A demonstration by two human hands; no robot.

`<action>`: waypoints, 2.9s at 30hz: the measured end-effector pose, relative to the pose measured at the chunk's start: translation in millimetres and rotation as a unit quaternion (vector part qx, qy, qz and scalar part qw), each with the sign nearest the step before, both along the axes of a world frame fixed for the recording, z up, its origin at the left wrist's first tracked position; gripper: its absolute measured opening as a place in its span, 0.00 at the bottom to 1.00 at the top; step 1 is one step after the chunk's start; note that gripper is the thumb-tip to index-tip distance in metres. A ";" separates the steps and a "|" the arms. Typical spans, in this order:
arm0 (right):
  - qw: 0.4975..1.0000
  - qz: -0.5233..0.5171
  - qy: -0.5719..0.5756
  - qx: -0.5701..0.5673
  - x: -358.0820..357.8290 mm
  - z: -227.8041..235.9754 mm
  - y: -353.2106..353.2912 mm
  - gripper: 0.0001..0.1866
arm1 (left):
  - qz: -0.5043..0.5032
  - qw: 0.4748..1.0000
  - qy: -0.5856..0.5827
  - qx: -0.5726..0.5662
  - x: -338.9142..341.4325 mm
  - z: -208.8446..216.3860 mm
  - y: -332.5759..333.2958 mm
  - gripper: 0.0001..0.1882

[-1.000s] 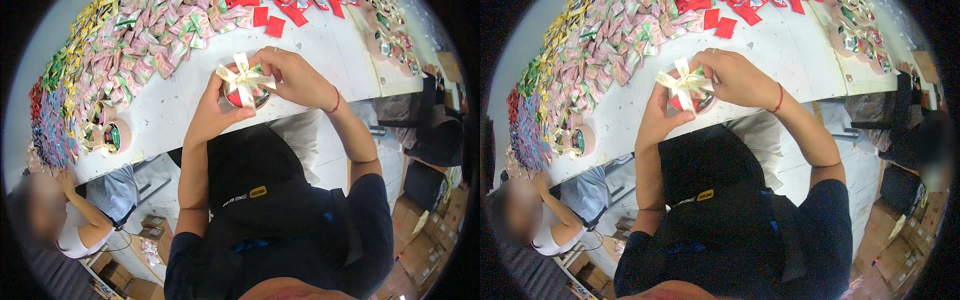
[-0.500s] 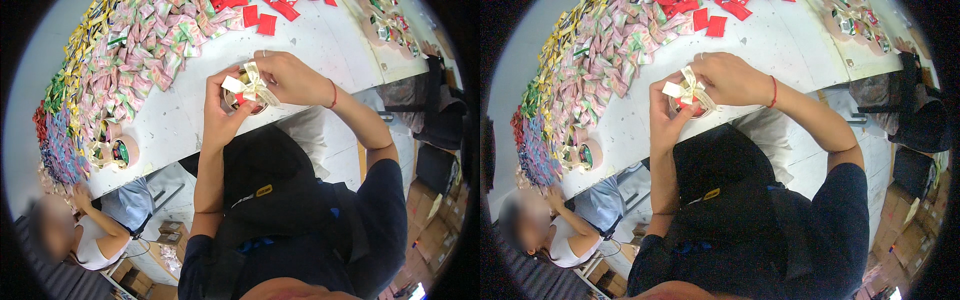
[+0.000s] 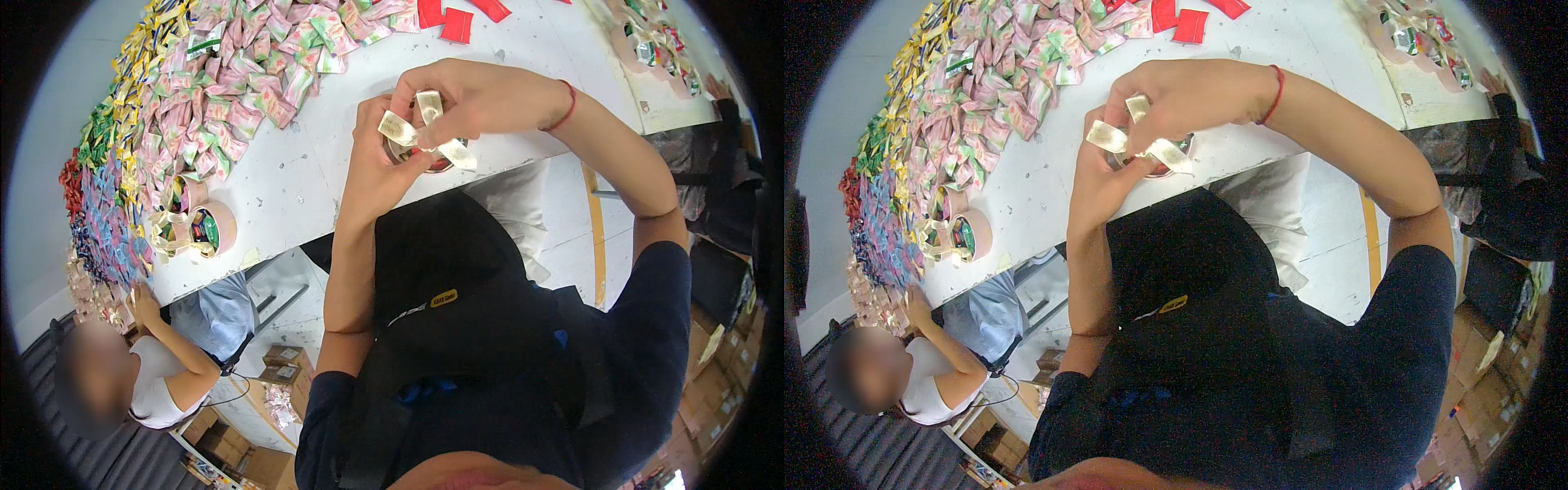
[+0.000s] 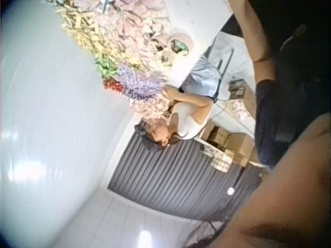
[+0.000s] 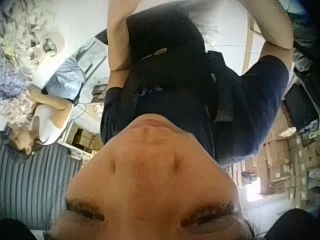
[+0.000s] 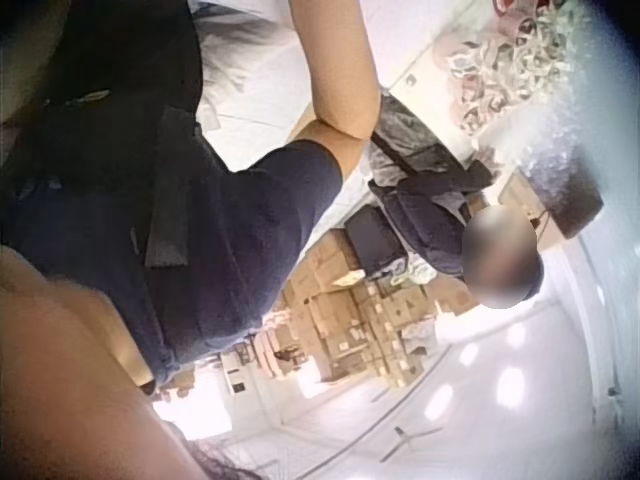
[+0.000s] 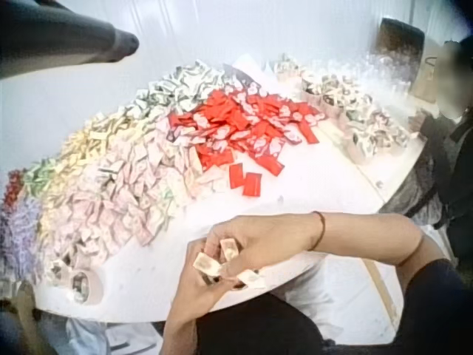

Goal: The person repeatedly picks small wrapped items from piles on a table and places them into small round containers, then ties a ribbon around the top to form a bow. The person continues this process, filling multiple containers with assorted items and securing each with a ribbon.

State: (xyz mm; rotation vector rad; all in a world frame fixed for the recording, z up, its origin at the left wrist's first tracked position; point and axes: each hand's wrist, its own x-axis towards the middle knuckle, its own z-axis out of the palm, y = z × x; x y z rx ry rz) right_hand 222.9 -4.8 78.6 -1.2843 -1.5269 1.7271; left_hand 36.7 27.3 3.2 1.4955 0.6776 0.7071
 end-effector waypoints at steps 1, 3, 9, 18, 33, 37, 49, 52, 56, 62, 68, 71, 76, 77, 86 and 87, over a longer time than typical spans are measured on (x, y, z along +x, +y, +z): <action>1.000 0.014 -0.017 -0.006 2.7 -2.0 2.6 0.10 | -0.010 1.000 -0.001 0.007 -1.4 -2.6 1.3 0.21; 0.997 0.064 -0.031 0.042 6.9 -9.5 3.0 0.10 | -0.030 0.999 0.011 0.041 -0.8 -4.9 4.1 0.20; 0.990 0.104 -0.074 0.063 16.6 -3.0 3.1 0.12 | -0.056 0.994 0.052 0.084 -6.0 -15.7 7.6 0.25; 0.947 -0.127 -0.110 0.272 36.8 -21.5 -34.0 0.21 | -0.017 0.995 0.010 0.100 -7.4 -17.5 8.1 0.25; 0.768 -0.430 -0.173 0.443 -25.7 -82.7 -84.0 0.15 | 0.016 0.997 -0.069 0.020 13.1 -2.6 -26.2 0.30; 0.781 -0.410 -0.165 0.442 -13.5 -81.4 -87.2 0.19 | 0.018 0.999 -0.036 0.011 11.6 -9.8 -25.3 0.29; 0.693 -0.585 -0.237 0.348 71.2 -89.2 -130.5 0.52 | 0.099 0.966 -0.007 0.240 -23.0 -2.0 -32.1 0.37; 0.540 -0.649 -0.434 0.314 141.2 -82.8 -169.5 0.50 | 0.346 0.869 0.085 0.343 -97.1 3.1 -26.4 0.31; 0.469 -0.731 -0.419 0.266 227.4 -97.9 -197.7 0.52 | 0.543 0.700 0.210 0.413 -184.4 -14.9 -3.3 0.41; 0.511 -0.660 -0.495 0.239 245.3 -72.6 -173.0 0.47 | 0.525 0.757 0.244 0.304 -235.4 -36.2 35.1 0.58; 0.501 -0.597 -0.379 0.499 139.5 -69.6 -130.9 0.31 | 0.544 0.769 0.130 0.309 -247.6 -26.2 56.3 0.64; 0.723 -0.436 -0.326 0.424 98.0 -53.6 -93.1 0.22 | 0.569 0.796 0.088 0.189 -271.9 -37.8 60.9 0.56; 0.796 -0.245 -0.342 0.435 66.1 -40.2 -12.6 0.22 | 0.529 0.833 0.058 0.149 -228.8 -26.8 41.5 0.48; 0.795 -0.240 -0.341 0.442 62.3 -40.8 0.7 0.23 | 0.511 0.845 0.053 0.152 -215.9 -24.6 35.2 0.47; 0.779 -0.154 -0.441 0.419 78.6 -56.1 27.9 0.16 | 0.465 0.830 0.101 0.292 -112.9 -3.5 22.2 0.42; 0.763 -0.155 -0.453 0.434 76.8 -58.0 26.4 0.17 | 0.462 0.822 0.075 0.325 -109.8 7.7 25.1 0.39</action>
